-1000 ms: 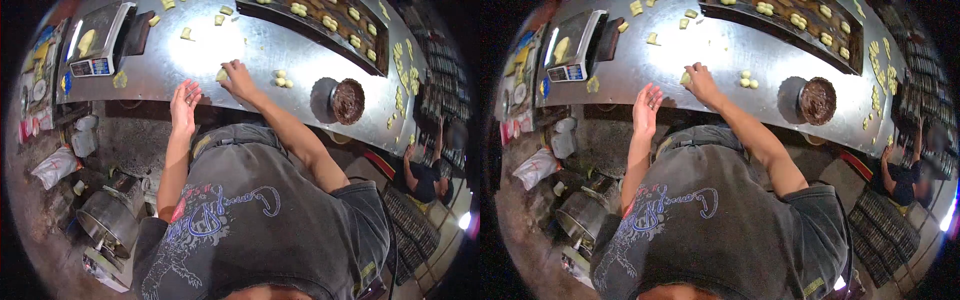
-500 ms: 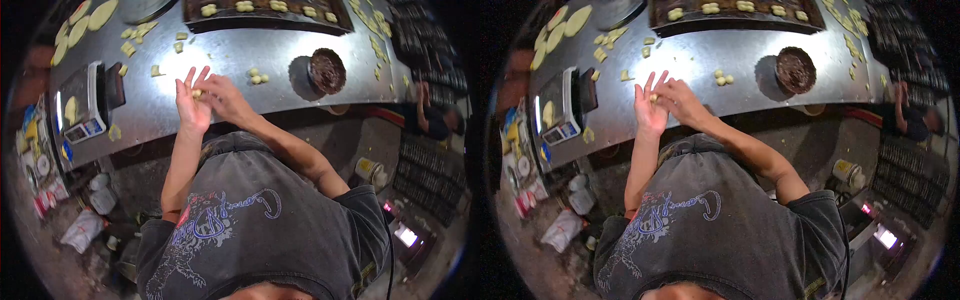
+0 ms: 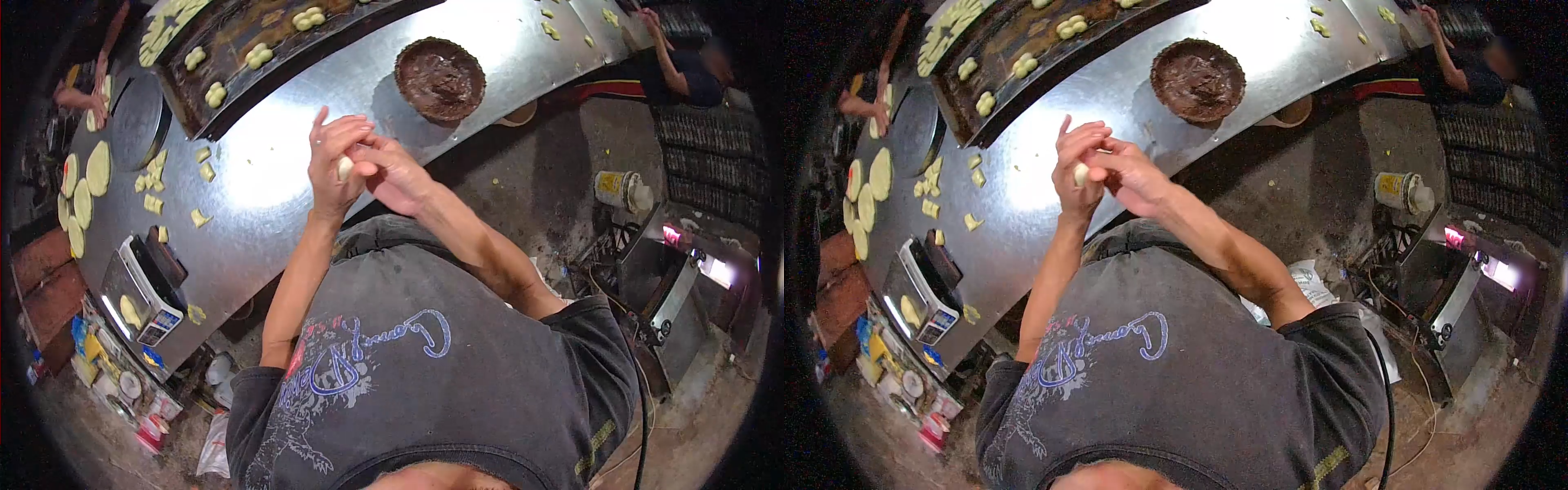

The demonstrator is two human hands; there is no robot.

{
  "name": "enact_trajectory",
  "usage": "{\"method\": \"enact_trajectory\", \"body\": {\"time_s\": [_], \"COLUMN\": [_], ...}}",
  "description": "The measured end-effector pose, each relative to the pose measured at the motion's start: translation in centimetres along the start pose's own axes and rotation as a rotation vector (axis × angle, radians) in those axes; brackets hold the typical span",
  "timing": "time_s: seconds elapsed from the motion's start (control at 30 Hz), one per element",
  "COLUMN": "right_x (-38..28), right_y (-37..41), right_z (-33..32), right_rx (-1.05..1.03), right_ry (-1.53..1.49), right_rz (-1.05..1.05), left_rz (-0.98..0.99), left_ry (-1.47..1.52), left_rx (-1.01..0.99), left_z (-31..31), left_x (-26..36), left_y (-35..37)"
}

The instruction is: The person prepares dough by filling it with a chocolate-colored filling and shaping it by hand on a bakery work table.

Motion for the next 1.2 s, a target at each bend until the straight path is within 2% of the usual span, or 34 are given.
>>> {"method": "enact_trajectory", "body": {"time_s": [0.07, 0.1, 0.13, 0.2, 0.3, 0.4, 0.43, 0.53, 0.57, 0.63, 0.67, 0.73, 0.77, 0.9, 1.0, 1.1, 1.2], "right_x": [-2.8, -4.7, -7.0, -9.4, -12.8, -11.1, -10.9, -12.5, -12.0, -12.3, -12.5, -12.8, -12.2, -8.4, -5.0, -2.0, 0.5], "right_y": [-0.4, -1.1, -0.8, -2.9, -3.5, -5.5, -5.7, -7.1, -8.6, -8.4, -7.7, -6.4, -6.1, -6.9, -7.6, -7.4, -7.6], "right_z": [-4.1, -5.6, -7.3, -13.5, -16.0, -16.9, -16.6, -18.1, -21.3, -21.0, -19.5, -15.4, -14.0, -10.2, -6.9, -3.4, -0.8], "right_rx": [0.067, 0.025, 0.143, 0.27, 0.555, 0.464, 0.471, 0.514, 0.508, 0.348, 0.287, 0.156, 0.089, -0.02, -0.035, -0.046, -0.085], "right_ry": [0.215, 0.349, 0.598, 0.824, 1.51, 1.693, 1.736, 1.497, 1.275, 0.767, 0.569, 0.429, 0.357, 0.509, 0.683, 0.588, 0.455], "right_rz": [0.047, -0.108, -0.063, -0.204, -0.478, -0.319, -0.379, -0.286, -0.257, -0.001, 0.138, 0.157, 0.169, 0.154, 0.103, 0.089, 0.144], "left_rz": [-0.142, -0.35, -0.564, -1.02, -1.527, -1.609, -1.589, -1.645, -1.63, -1.588, -1.49, -1.293, -1.295, -1.228, -1.239, -1.236, -1.204], "left_ry": [0.104, 0.217, 0.32, 0.566, 0.87, 1.023, 0.99, 1.059, 0.979, 0.822, 0.742, 0.575, 0.698, 0.652, 0.38, 0.445, 0.67], "left_rx": [-0.122, -0.156, -0.166, -0.118, 0.051, 0.226, 0.221, 0.404, 0.316, 0.141, 0.149, 0.168, 0.266, 0.323, 0.298, 0.477, 0.659], "left_z": [3.6, 5.3, 7.0, 10.0, 13.6, 16.1, 16.4, 16.6, 16.3, 15.3, 14.5, 12.2, 11.3, 5.4, 1.0, -2.8, -5.8], "left_x": [-1.2, -2.4, -3.4, -6.4, -10.1, -11.6, -11.7, -11.7, -11.7, -10.9, -10.4, -8.4, -7.6, -5.9, -6.5, -5.2, -3.3], "left_y": [0.0, 0.8, 1.7, 4.5, 7.7, 8.1, 8.1, 8.6, 8.7, 7.5, 6.4, 3.6, 3.0, 2.9, 6.3, 8.1, 9.1]}}
Point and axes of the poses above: each hand's wrist, its own y-axis away from the middle knuckle, its own z-axis out of the palm, x = y × z, the point moved 6 cm from there along -y, towards the middle knuckle, and after that the axes turned 3 degrees about z, right-handed, at the moved point
